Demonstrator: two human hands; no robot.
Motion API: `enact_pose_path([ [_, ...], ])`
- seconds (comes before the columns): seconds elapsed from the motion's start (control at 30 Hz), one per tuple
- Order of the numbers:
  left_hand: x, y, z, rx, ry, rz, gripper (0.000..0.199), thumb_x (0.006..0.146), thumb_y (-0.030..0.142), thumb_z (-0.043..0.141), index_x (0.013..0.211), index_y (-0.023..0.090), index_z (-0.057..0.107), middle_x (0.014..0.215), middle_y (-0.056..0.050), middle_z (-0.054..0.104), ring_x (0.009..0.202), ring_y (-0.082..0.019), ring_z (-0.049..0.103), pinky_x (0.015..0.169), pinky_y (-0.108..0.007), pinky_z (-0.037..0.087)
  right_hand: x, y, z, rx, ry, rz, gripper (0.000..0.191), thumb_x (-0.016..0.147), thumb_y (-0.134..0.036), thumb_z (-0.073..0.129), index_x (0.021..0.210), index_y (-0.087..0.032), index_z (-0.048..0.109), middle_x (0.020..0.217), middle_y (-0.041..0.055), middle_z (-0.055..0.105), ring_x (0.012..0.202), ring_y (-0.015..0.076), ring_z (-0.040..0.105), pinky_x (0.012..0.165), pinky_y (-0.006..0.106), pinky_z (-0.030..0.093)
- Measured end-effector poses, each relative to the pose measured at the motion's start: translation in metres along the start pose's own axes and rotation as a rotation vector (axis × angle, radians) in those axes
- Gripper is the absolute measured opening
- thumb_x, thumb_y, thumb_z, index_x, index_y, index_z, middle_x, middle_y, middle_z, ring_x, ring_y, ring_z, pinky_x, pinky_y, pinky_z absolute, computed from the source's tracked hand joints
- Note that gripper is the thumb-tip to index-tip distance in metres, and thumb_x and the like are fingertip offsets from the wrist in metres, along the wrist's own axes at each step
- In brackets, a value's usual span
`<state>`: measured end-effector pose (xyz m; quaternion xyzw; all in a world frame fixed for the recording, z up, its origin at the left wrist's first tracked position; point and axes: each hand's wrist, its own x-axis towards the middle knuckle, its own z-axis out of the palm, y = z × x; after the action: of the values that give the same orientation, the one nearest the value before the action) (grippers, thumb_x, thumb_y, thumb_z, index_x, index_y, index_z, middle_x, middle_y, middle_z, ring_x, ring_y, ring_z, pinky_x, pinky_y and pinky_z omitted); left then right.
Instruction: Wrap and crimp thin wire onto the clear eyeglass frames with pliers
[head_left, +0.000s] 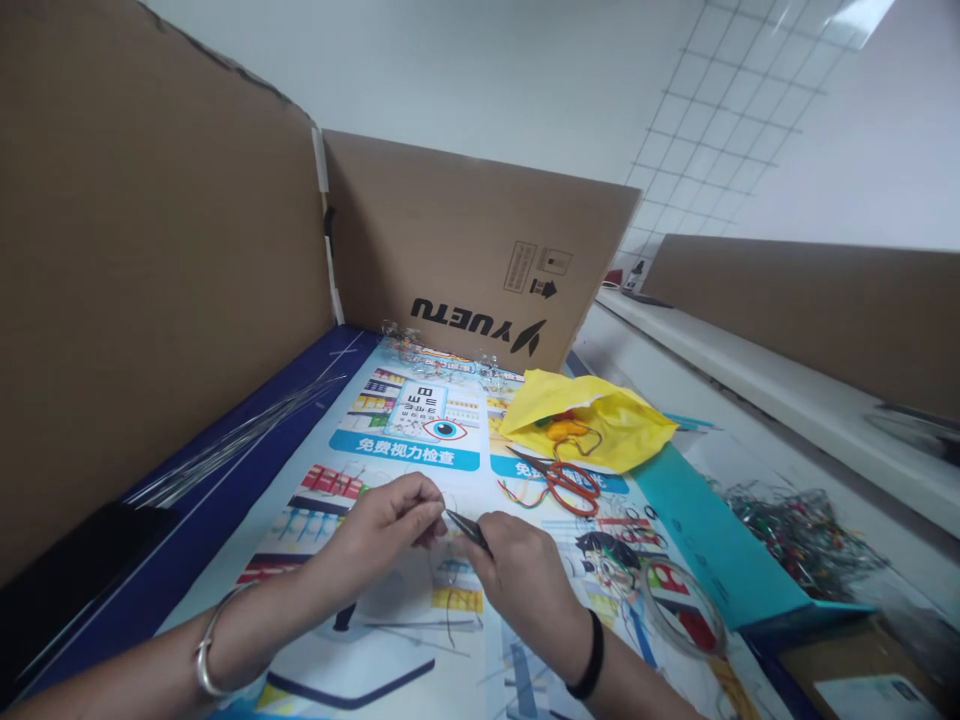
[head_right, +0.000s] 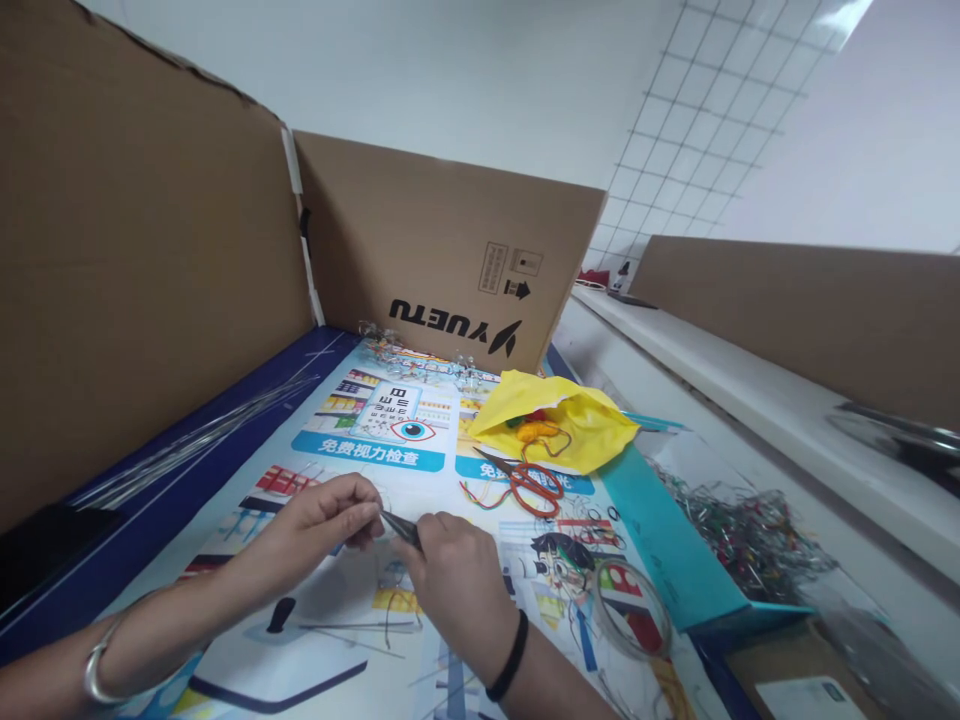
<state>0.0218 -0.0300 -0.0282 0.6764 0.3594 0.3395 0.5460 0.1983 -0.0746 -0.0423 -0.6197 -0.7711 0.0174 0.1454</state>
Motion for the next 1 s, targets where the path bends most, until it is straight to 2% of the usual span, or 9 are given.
enact_pose_path([
  [0.17,-0.003,0.005,-0.003,0.285,0.052,0.061,0.016,0.083,0.027,0.044,0.074,0.017,0.054,0.066,0.001,0.059,0.062,-0.012,0.054,0.06,-0.022,0.04,0.004,0.005,-0.003,0.134,-0.092,-0.025,0.028,0.087,-0.04,0.045,0.071,-0.018,0.052,0.07,0.0003,0.058,0.063,0.0112,0.05,0.054,0.021,0.026],
  [0.33,-0.004,0.005,-0.003,0.456,0.02,0.109,0.016,0.081,0.022,0.043,0.071,0.018,0.055,0.063,0.003,0.056,0.061,-0.011,0.05,0.058,-0.021,0.036,0.006,0.006,-0.004,0.221,-0.125,0.012,0.031,0.088,-0.041,0.041,0.07,-0.018,0.052,0.067,-0.0005,0.057,0.06,0.0104,0.049,0.053,0.02,0.027],
  [0.5,-0.003,0.001,0.001,0.334,0.007,0.075,0.013,0.082,0.024,0.043,0.075,0.017,0.053,0.068,0.002,0.056,0.064,-0.012,0.051,0.06,-0.022,0.038,0.004,0.006,0.0,0.254,-0.115,0.047,0.032,0.089,-0.042,0.039,0.073,-0.018,0.054,0.068,0.0006,0.06,0.062,0.0118,0.052,0.054,0.021,0.028],
  [0.73,-0.002,-0.01,0.014,-0.036,-0.05,-0.093,0.012,0.079,0.028,0.049,0.074,0.017,0.047,0.063,0.003,0.056,0.059,-0.011,0.053,0.055,-0.022,0.041,0.001,-0.002,0.005,0.156,-0.089,0.079,0.031,0.089,-0.041,0.038,0.074,-0.018,0.054,0.069,0.0016,0.061,0.062,0.0132,0.054,0.053,0.022,0.027],
  [0.83,-0.001,-0.01,0.014,-0.04,-0.051,-0.123,0.015,0.076,0.029,0.051,0.07,0.015,0.051,0.06,0.004,0.054,0.056,-0.01,0.051,0.055,-0.021,0.04,0.0,-0.005,0.004,0.094,-0.093,0.052,0.028,0.089,-0.037,0.04,0.075,-0.018,0.054,0.071,0.0023,0.062,0.064,0.0134,0.055,0.054,0.022,0.027],
  [1.0,-0.001,-0.005,0.012,0.078,-0.057,-0.113,0.019,0.075,0.028,0.049,0.063,0.015,0.056,0.056,0.004,0.053,0.057,-0.011,0.05,0.057,-0.021,0.039,-0.002,-0.005,0.005,0.063,-0.089,0.014,0.026,0.089,-0.035,0.039,0.078,-0.018,0.055,0.074,0.0018,0.062,0.066,0.0134,0.056,0.055,0.023,0.028],
])
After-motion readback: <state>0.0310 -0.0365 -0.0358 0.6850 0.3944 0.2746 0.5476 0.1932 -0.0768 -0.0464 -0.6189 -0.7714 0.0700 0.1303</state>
